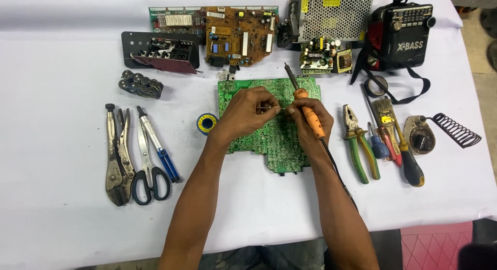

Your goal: The person solders a green circuit board using a soldering iron and solder wire. They hold the board steady with one hand while applying heat and solder with the other, working on multiple points across the board.

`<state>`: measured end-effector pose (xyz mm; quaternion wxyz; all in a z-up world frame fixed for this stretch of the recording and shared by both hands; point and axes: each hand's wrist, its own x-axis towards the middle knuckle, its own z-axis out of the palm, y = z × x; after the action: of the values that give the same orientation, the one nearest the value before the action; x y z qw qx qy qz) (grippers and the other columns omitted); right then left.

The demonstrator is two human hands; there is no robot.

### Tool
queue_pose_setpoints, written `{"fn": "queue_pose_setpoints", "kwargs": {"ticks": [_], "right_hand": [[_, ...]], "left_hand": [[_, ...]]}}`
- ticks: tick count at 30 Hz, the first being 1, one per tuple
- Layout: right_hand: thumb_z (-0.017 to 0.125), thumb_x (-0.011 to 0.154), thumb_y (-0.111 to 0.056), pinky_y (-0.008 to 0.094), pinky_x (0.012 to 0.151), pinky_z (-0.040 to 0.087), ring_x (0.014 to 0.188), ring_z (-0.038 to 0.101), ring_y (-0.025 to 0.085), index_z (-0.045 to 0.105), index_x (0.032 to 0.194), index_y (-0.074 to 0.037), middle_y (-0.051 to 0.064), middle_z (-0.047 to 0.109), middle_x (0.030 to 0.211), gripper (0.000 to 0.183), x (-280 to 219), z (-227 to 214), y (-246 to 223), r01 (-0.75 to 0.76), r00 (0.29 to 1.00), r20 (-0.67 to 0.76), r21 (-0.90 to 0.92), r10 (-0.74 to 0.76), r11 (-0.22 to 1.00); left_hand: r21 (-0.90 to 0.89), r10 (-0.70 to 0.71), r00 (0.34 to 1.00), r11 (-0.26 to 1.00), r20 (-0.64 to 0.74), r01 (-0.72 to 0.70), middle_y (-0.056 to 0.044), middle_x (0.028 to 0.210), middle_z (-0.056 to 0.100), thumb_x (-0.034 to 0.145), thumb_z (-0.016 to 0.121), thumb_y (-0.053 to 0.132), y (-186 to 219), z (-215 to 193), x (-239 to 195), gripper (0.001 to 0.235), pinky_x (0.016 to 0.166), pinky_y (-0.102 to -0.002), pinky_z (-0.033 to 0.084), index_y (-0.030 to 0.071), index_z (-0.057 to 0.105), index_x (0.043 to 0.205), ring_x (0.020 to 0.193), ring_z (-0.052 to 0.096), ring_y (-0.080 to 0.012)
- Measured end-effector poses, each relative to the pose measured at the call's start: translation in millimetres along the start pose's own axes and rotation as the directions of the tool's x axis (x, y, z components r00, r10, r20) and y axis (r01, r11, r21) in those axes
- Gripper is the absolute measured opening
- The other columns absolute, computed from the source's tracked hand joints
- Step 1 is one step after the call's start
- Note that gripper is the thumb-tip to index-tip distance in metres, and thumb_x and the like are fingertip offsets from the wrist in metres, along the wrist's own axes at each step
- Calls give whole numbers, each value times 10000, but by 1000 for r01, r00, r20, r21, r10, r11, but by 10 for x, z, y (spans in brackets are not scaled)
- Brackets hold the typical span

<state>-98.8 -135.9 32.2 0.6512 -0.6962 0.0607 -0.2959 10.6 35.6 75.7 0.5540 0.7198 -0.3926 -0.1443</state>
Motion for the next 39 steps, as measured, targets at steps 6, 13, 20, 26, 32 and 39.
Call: {"fn": "queue_pose_setpoints", "kwargs": {"ticks": [6, 13, 20, 26, 32, 39], "right_hand": [[731, 982, 54, 300, 781, 616, 838, 713, 147, 673, 1076, 1, 140, 743, 890, 123, 7, 18, -103, 3, 999, -36, -56, -5, 998], [617, 1071, 0, 346, 877, 644, 946, 720, 204, 631, 1264, -28, 150, 730, 1000, 195, 69, -98, -250, 77, 997, 17, -78, -75, 994], [589, 1069, -30, 406, 754, 617, 788, 748, 262, 432, 1260, 64, 211, 702, 1054, 265, 24, -226, 90, 299, 954, 84, -171, -289, 939], [686, 1034, -30, 373, 690, 595, 752, 760, 255, 572, 1179, 71, 205, 758, 908, 210, 13, -236, 2, 337, 937, 26, -327, -348, 883], [731, 1007, -30, 403, 679, 575, 769, 735, 291, 660, 1147, 54, 183, 679, 925, 178, 75, -349, 45, 370, 914, -7, -393, -406, 841], [565, 1100, -132, 414, 761, 619, 838, 734, 275, 564, 1206, 67, 167, 613, 1012, 225, 36, -234, 47, 384, 916, -34, -219, -400, 897]], "left_hand": [[6, -45, 999, 999, -12, 45, -122, 764, 680, 894, 745, 111, 14, -47, -8, 83, 560, -373, 524, 29, 760, 890, 597, 614, -211], [96, -73, 997, 992, -35, 76, -139, 787, 700, 890, 762, 122, -118, -54, -13, 106, 585, -391, 545, 19, 771, 912, 637, 662, -258], [317, 4, 990, 948, -140, 41, -78, 736, 668, 883, 755, 210, -323, 81, -21, 133, 587, -422, 561, 81, 759, 853, 622, 686, -282], [347, 112, 969, 937, -222, -29, -68, 765, 658, 925, 736, 222, -302, 167, -98, 125, 586, -404, 584, 101, 756, 901, 644, 706, -295], [569, 320, 909, 814, -268, -119, -5, 790, 626, 960, 731, 194, -505, 323, -206, 66, 556, -333, 575, 132, 751, 947, 622, 697, -232], [766, 504, 819, 630, -275, -130, 15, 757, 568, 940, 741, 181, -581, 400, -221, 62, 489, -280, 540, 133, 714, 911, 543, 640, -165]]}}
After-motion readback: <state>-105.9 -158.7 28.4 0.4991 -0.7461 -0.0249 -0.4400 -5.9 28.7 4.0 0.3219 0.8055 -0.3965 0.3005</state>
